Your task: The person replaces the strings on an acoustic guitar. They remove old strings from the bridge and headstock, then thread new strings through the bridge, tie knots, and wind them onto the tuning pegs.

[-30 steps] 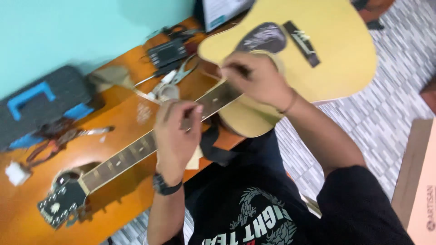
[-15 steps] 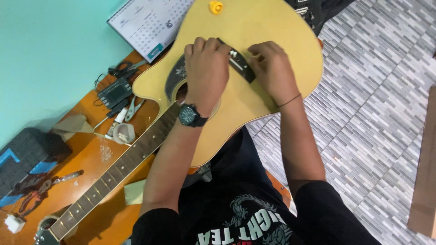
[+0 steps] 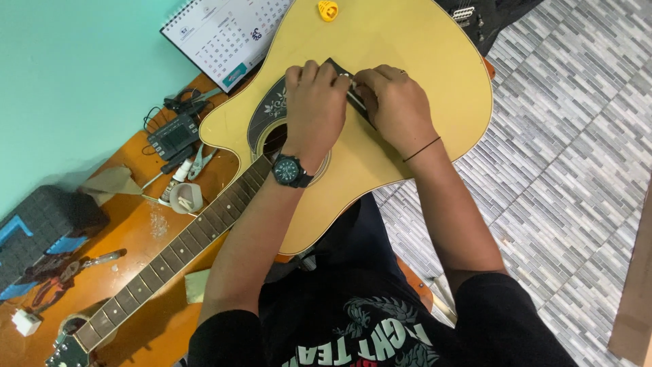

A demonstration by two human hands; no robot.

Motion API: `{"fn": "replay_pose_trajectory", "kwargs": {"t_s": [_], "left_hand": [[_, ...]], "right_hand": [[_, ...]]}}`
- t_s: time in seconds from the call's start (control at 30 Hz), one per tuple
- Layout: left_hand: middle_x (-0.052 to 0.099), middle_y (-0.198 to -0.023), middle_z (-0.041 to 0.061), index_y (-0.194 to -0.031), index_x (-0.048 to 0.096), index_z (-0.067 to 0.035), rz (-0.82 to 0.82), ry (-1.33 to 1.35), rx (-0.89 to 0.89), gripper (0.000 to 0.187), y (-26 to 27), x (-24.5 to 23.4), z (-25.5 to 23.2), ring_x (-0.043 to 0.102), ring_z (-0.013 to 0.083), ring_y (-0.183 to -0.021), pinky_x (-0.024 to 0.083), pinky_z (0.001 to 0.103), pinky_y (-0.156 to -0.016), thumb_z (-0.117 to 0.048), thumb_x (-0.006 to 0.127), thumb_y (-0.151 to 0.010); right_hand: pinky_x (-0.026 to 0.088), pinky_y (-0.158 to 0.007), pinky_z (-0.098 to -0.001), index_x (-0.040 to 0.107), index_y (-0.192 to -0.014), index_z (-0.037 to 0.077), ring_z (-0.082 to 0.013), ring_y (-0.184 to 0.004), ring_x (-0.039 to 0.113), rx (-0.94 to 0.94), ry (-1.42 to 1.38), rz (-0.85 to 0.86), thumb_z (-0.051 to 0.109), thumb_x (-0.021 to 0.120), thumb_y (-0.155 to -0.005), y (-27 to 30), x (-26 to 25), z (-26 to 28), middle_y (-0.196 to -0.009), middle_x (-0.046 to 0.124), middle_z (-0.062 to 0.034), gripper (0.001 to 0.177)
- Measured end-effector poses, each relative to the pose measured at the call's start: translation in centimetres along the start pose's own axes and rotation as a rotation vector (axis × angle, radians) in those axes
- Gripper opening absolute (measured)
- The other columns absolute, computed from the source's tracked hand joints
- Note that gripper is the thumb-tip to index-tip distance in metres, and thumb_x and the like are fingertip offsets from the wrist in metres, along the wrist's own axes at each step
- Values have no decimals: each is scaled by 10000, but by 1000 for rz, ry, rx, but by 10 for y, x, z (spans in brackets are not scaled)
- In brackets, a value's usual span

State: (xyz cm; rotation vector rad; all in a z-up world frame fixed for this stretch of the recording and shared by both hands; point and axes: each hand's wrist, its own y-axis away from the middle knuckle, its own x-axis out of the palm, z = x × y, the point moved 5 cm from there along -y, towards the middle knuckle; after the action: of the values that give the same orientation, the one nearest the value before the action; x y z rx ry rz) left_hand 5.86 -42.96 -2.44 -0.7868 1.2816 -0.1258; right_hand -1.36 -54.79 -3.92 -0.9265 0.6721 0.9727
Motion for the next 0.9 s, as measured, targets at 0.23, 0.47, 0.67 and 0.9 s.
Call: {"fn": "replay_pose_trajectory", "kwargs": {"t_s": [0.23, 0.47, 0.67, 0.9], "left_hand": [[554, -900, 50, -843, 652, -110, -43, -30, 125, 131, 2, -2, 1, 470, 261, -882, 350, 389, -806, 19, 666, -823], [548, -889, 52, -865, 631, -112, 26, 95, -33, 190, 5, 19, 5, 509, 281, -861, 348, 409, -774, 3, 681, -721], [542, -977, 112, -981, 600, -51, 136, 286, -116, 236, 14, 39, 6, 609, 313, -709, 494, 430, -607, 65, 649, -782], [572, -991, 133, -969, 599, -57, 170, 445, -165, 170, 17, 51, 15, 640, 324, -713, 516, 416, -537, 43, 637, -837]], "right_hand": [[452, -509, -485, 689, -1066, 99, -374, -735, 611, -80, 24, 43, 47, 624, -943, -9, 10, -7, -913, 640, -103, 148], [383, -488, -476, 561, -993, -1, -382, -661, 520, -208, 90, 60, 98, 558, -1089, -9, 15, -2, -889, 566, -160, 138], [390, -515, -474, 515, -1010, -20, -372, -689, 529, -311, 109, 221, 75, 533, -1090, -16, 9, -5, -943, 542, -173, 126], [494, -666, -437, 608, -1036, -9, -362, -801, 616, -348, -31, 201, -7, 615, -1015, -21, 9, -7, -980, 640, -154, 22]]}}
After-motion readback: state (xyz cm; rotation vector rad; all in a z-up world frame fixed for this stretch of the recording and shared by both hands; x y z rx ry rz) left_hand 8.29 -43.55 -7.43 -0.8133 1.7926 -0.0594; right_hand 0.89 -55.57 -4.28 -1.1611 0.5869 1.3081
